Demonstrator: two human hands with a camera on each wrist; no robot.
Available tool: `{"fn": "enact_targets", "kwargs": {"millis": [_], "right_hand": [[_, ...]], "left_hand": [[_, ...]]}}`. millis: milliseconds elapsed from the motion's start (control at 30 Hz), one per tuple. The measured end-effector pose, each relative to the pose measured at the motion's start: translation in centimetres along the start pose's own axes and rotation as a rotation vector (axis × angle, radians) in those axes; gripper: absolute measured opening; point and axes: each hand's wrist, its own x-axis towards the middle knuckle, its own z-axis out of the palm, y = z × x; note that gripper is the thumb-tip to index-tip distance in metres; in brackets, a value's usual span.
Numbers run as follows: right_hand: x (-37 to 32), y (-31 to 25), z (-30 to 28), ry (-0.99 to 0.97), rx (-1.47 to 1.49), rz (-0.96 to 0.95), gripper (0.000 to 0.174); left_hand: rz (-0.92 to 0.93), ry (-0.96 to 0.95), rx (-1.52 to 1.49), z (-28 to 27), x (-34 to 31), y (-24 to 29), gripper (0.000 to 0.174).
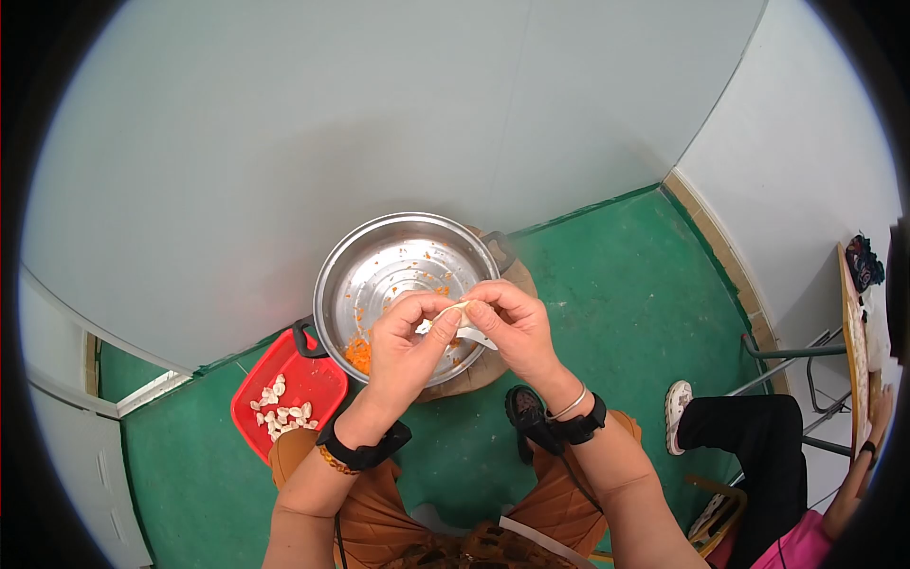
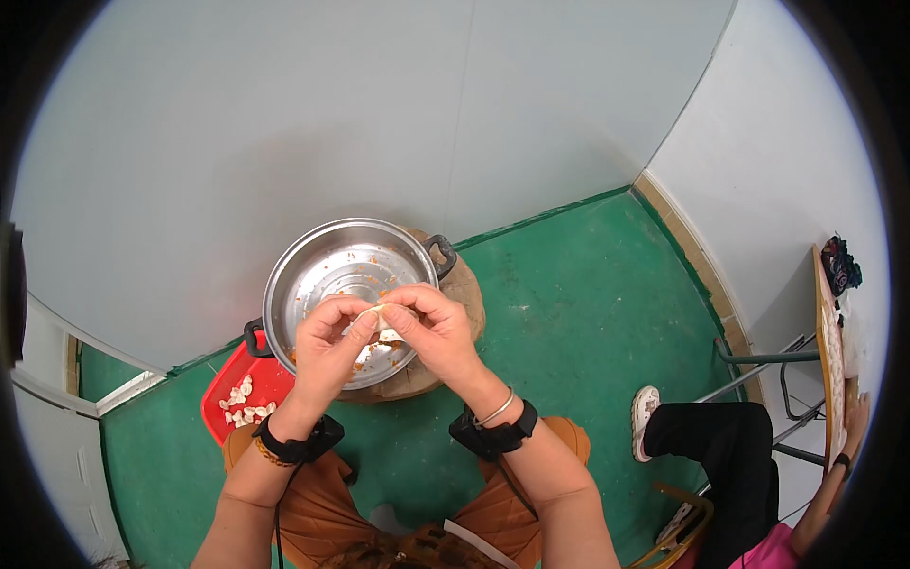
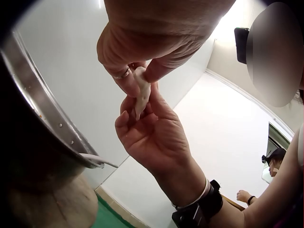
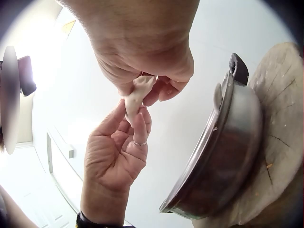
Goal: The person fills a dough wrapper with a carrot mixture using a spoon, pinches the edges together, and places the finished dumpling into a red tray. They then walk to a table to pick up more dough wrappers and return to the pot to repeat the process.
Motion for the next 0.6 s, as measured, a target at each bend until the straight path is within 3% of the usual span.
{"fn": "enact_targets", "kwargs": {"millis": [600], "right_hand": [[-0.01,-0.19,-0.05,-0.012,-0.001,0.029,0.014]], "left_hand": [[-0.053,-0.01,-0.097,0.1,-0.01,0.71,0.009]]}}
